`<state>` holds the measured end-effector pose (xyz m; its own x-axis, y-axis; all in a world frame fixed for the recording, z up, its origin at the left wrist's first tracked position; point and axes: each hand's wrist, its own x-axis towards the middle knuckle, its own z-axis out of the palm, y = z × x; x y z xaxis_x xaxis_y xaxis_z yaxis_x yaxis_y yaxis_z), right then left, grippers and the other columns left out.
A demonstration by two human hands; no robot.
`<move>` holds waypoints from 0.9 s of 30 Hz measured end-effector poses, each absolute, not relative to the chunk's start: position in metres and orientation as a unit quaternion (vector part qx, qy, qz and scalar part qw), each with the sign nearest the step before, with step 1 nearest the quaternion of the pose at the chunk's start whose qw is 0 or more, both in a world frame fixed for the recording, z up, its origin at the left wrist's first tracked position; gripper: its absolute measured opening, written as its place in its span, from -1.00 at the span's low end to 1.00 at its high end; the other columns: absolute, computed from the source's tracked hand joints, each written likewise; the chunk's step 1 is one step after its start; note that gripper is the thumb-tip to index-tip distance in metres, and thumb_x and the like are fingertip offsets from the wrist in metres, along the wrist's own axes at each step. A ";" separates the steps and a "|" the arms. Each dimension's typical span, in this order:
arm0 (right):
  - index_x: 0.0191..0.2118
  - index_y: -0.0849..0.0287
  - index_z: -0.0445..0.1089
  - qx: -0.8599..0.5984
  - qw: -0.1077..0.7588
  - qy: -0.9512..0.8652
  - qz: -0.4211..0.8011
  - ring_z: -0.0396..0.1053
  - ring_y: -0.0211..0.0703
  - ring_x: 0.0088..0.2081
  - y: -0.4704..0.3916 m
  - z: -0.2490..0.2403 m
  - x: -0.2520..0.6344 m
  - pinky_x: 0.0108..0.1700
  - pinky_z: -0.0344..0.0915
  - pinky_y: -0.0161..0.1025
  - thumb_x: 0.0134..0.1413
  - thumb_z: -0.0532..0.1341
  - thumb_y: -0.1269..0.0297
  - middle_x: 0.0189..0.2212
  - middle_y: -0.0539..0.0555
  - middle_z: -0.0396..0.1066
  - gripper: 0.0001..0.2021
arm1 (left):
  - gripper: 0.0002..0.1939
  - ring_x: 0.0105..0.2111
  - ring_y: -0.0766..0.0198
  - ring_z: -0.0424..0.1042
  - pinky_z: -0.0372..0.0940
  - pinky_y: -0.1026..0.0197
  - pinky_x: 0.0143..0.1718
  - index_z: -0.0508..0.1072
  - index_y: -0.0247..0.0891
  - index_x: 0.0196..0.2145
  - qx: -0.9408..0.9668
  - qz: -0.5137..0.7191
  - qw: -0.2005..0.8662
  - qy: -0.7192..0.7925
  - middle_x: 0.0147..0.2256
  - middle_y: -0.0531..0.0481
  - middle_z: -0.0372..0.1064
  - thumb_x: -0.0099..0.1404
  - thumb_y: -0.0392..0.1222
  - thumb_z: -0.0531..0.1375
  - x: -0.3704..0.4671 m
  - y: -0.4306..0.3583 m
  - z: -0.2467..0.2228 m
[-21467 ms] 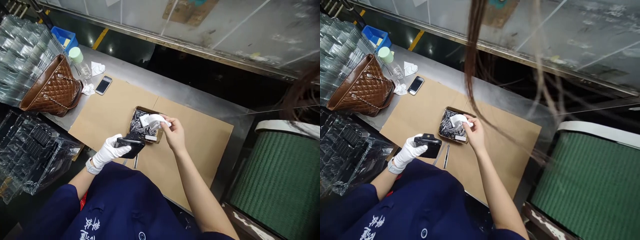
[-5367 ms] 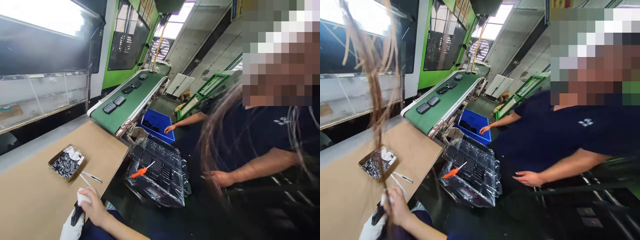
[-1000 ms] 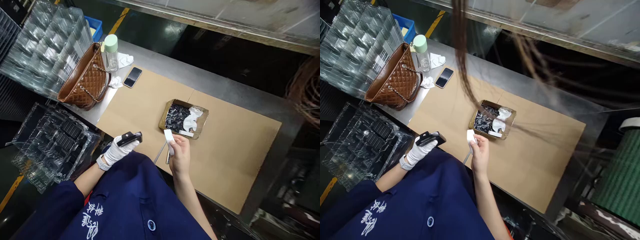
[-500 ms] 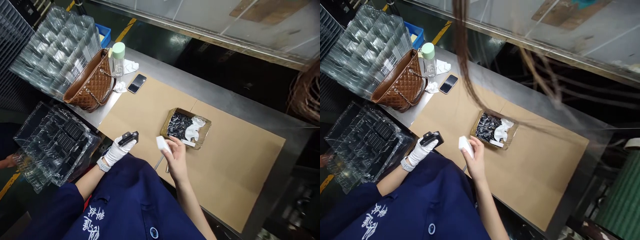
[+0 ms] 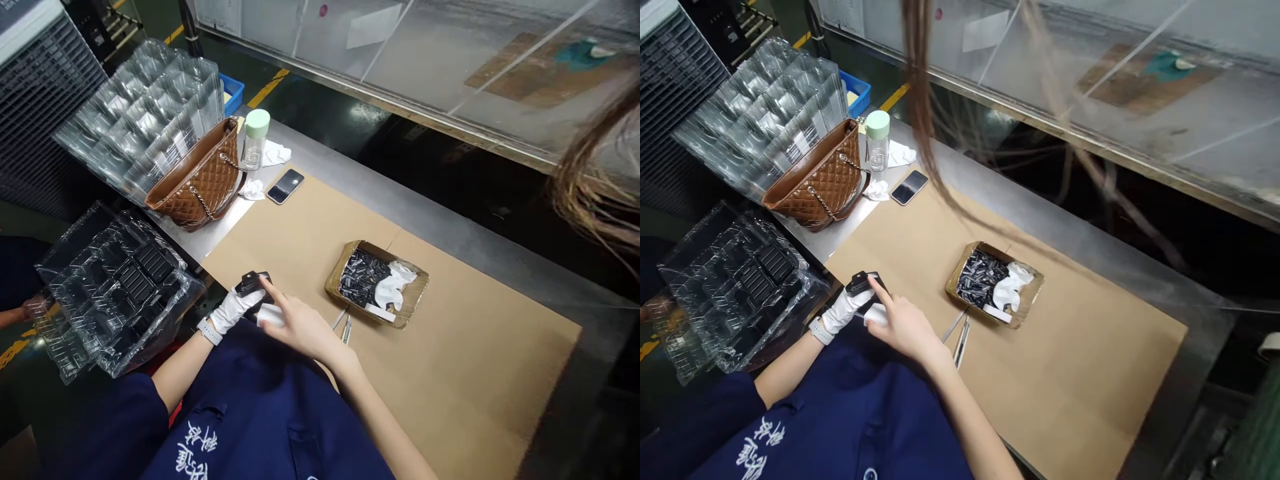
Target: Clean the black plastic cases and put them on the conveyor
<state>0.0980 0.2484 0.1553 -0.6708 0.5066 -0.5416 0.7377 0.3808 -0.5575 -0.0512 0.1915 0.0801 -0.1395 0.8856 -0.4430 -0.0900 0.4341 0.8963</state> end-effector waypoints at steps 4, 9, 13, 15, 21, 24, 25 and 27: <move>0.34 0.02 -0.27 0.380 0.169 0.816 -0.403 0.35 0.01 -0.13 0.252 0.150 0.089 -0.16 0.21 -0.20 0.07 0.10 0.17 -0.17 0.16 0.37 -0.23 | -0.61 0.07 0.22 0.34 0.16 0.21 0.19 0.42 -0.21 0.02 0.302 0.440 0.563 0.631 0.05 0.00 0.37 0.30 -0.32 0.00 -0.055 0.187 0.085; 0.34 0.03 -0.23 0.372 0.179 0.833 -0.369 0.33 0.02 -0.13 0.251 0.147 0.084 -0.19 0.19 -0.22 0.07 0.11 0.16 -0.19 0.17 0.37 -0.25 | -0.62 0.08 0.21 0.34 0.19 0.20 0.17 0.41 -0.28 0.02 0.281 0.441 0.557 0.646 0.06 -0.03 0.36 0.25 -0.34 0.09 -0.054 0.188 0.081; 0.34 0.07 -0.21 0.354 0.183 0.853 -0.337 0.32 0.03 -0.12 0.249 0.148 0.082 -0.16 0.18 -0.19 0.08 0.10 0.17 -0.20 0.19 0.37 -0.26 | -0.65 0.04 0.18 0.38 0.17 0.14 0.18 0.43 -0.37 -0.02 0.253 0.443 0.538 0.671 0.01 -0.13 0.41 0.22 -0.35 0.13 -0.055 0.186 0.074; 0.34 0.09 -0.17 0.340 0.191 0.861 -0.327 0.33 0.04 -0.13 0.248 0.150 0.081 -0.15 0.18 -0.17 0.07 0.10 0.19 -0.21 0.20 0.37 -0.27 | -0.67 0.03 0.16 0.38 0.16 0.11 0.19 0.44 -0.36 -0.04 0.240 0.455 0.524 0.678 0.00 -0.15 0.42 0.22 -0.36 0.13 -0.055 0.183 0.071; 0.33 0.10 -0.14 0.302 0.180 0.885 -0.304 0.32 0.07 -0.12 0.236 0.157 0.090 -0.13 0.19 -0.14 0.08 0.09 0.17 -0.21 0.21 0.38 -0.29 | -0.66 0.04 0.09 0.37 0.18 -0.01 0.18 0.42 -0.37 -0.04 0.220 0.514 0.480 0.676 0.03 -0.17 0.38 0.21 -0.41 0.12 -0.037 0.171 0.072; 0.33 0.08 -0.13 0.305 0.164 0.884 -0.313 0.33 0.05 -0.15 0.224 0.164 0.115 -0.14 0.20 -0.15 0.06 0.10 0.19 -0.24 0.18 0.38 -0.28 | -0.65 0.08 0.07 0.33 0.17 0.01 0.19 0.43 -0.39 -0.05 0.234 0.525 0.465 0.673 0.05 -0.20 0.36 0.18 -0.40 0.16 -0.015 0.159 0.080; 0.33 0.08 -0.14 0.307 0.156 0.880 -0.327 0.33 0.04 -0.15 0.220 0.166 0.127 -0.14 0.21 -0.14 0.05 0.11 0.20 -0.24 0.18 0.37 -0.27 | -0.65 0.09 0.07 0.33 0.17 0.03 0.19 0.43 -0.39 -0.05 0.244 0.525 0.464 0.671 0.06 -0.20 0.35 0.17 -0.39 0.17 -0.006 0.154 0.084; 0.33 0.07 -0.16 0.313 0.126 0.863 -0.376 0.33 0.02 -0.14 0.210 0.168 0.155 -0.13 0.22 -0.13 0.05 0.11 0.19 -0.22 0.16 0.37 -0.26 | -0.64 0.09 0.09 0.32 0.16 0.07 0.20 0.44 -0.38 -0.04 0.262 0.519 0.464 0.669 0.05 -0.19 0.36 0.17 -0.35 0.18 0.011 0.144 0.089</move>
<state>0.1552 0.2104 0.1680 -0.7727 0.4448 -0.4528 0.6345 0.5216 -0.5704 0.0109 0.1438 0.0894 -0.4317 0.8316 -0.3493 -0.1316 0.3251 0.9365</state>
